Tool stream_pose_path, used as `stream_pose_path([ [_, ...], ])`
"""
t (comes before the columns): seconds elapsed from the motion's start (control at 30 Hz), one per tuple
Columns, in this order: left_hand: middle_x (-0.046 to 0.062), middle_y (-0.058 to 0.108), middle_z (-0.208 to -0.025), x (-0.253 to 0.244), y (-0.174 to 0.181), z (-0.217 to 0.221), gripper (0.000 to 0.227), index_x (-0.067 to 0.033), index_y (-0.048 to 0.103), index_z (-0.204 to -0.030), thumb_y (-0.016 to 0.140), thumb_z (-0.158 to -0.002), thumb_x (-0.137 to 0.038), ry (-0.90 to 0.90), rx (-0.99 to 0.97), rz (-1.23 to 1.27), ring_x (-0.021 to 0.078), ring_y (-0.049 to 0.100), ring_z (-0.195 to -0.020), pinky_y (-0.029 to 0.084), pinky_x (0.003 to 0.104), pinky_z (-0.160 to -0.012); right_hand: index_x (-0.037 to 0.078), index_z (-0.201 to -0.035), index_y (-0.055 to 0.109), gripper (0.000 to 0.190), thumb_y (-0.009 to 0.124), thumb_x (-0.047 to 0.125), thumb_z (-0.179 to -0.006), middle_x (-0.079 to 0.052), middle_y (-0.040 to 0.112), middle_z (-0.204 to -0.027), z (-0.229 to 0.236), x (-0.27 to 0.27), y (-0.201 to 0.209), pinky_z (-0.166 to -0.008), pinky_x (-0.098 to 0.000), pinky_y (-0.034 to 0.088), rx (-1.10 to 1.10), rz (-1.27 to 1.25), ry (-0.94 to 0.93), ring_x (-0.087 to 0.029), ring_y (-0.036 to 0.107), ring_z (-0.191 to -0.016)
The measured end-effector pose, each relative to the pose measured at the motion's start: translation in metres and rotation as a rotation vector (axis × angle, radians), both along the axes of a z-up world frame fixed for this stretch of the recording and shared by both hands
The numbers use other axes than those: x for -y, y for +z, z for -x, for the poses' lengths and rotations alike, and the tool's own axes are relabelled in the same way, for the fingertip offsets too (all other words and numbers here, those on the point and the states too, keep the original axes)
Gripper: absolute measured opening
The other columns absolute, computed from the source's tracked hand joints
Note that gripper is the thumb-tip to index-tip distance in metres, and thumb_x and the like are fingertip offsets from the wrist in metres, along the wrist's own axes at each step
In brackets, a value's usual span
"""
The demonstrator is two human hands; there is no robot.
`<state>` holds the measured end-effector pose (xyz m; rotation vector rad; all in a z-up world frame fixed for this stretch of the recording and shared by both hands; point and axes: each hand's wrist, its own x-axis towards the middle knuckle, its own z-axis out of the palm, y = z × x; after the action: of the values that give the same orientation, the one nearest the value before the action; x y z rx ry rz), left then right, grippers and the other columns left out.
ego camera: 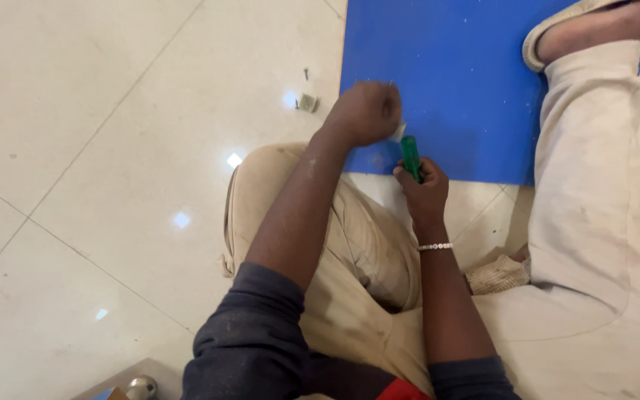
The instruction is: The person uses a screwdriver to secure a small metal latch onto a blue board.
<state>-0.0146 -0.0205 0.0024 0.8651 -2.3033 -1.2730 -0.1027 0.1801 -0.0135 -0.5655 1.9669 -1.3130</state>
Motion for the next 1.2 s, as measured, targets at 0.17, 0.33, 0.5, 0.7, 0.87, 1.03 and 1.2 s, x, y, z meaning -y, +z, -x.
stream_pose_path([
  [0.17, 0.009, 0.067, -0.092, 0.022, -0.001, 0.003, 0.01, -0.0028, 0.057, -0.098, 0.066, -0.094, -0.004, 0.349, -0.893, -0.564, 0.0198, 0.067, -0.081, 0.057, 0.036, -0.073, 0.005, -0.095, 0.071, 0.011, 0.077, 0.005, -0.086, 0.004, 0.057, -0.068, -0.005, -0.003, 0.014, -0.05, -0.0229, 0.035, 0.136, 0.015, -0.036, -0.005, 0.047, -0.056],
  [0.33, 0.008, 0.061, -0.078, 0.048, 0.005, -0.012, 0.017, -0.005, 0.061, -0.1, 0.053, -0.085, -0.006, 0.755, -0.886, -1.113, 0.018, 0.058, -0.063, 0.051, 0.034, -0.058, 0.006, -0.092, 0.072, 0.009, 0.077, 0.005, -0.084, 0.001, 0.059, -0.065, 0.009, 0.02, 0.026, -0.045, -0.0243, 0.036, 0.155, -0.031, -0.012, -0.007, 0.052, -0.052],
  [0.5, 0.006, 0.041, -0.077, 0.06, 0.006, -0.018, 0.018, -0.0045, 0.058, -0.103, 0.06, -0.095, -0.02, 0.803, -0.73, -1.116, 0.0163, 0.04, -0.061, 0.038, 0.033, -0.052, 0.001, -0.087, 0.071, 0.029, 0.089, 0.023, -0.079, -0.007, 0.067, -0.074, 0.032, 0.096, 0.022, -0.058, -0.034, 0.049, -0.467, -0.044, 0.063, -0.018, 0.061, -0.063],
  [0.7, 0.007, 0.064, -0.095, 0.061, 0.02, -0.036, 0.028, -0.0058, 0.062, -0.112, 0.059, -0.084, -0.007, 0.678, -0.409, -0.817, 0.0166, 0.058, -0.073, 0.05, 0.037, -0.062, 0.0, -0.091, 0.065, 0.032, 0.08, 0.028, -0.084, -0.021, 0.07, -0.08, 0.016, 0.15, 0.005, -0.071, -0.0501, 0.054, -0.762, -0.239, 0.097, -0.041, 0.069, -0.075],
  [0.87, 0.009, 0.064, -0.102, 0.081, 0.009, -0.05, 0.025, -0.0052, 0.064, -0.109, 0.062, -0.084, -0.007, 0.822, -0.402, -0.542, 0.0224, 0.063, -0.089, 0.054, 0.039, -0.079, -0.002, -0.092, 0.065, 0.022, 0.073, 0.019, -0.089, -0.027, 0.07, -0.084, 0.024, 0.152, -0.009, -0.076, -0.0557, 0.054, -0.951, -0.293, 0.256, -0.048, 0.068, -0.081],
  [1.03, 0.012, 0.068, -0.103, 0.104, -0.019, -0.066, 0.023, -0.0094, 0.069, -0.098, 0.06, -0.079, -0.002, 0.625, 0.057, -0.142, 0.0291, 0.067, -0.099, 0.054, 0.04, -0.085, -0.003, -0.081, 0.068, 0.02, 0.074, 0.016, -0.082, -0.026, 0.069, -0.077, 0.023, 0.146, 0.005, -0.068, -0.0513, 0.054, -0.898, -0.354, 0.364, -0.044, 0.067, -0.073],
  [1.2, 0.012, 0.075, -0.099, 0.117, -0.052, -0.082, 0.02, -0.0124, 0.073, -0.09, 0.068, -0.073, -0.004, 0.418, 0.219, -0.147, 0.0301, 0.069, -0.1, 0.055, 0.039, -0.086, -0.003, -0.089, 0.071, 0.017, 0.07, 0.014, -0.087, -0.012, 0.071, -0.072, -0.016, 0.154, 0.035, -0.048, -0.0308, 0.045, -0.071, -0.186, 0.287, -0.015, 0.061, -0.054],
])
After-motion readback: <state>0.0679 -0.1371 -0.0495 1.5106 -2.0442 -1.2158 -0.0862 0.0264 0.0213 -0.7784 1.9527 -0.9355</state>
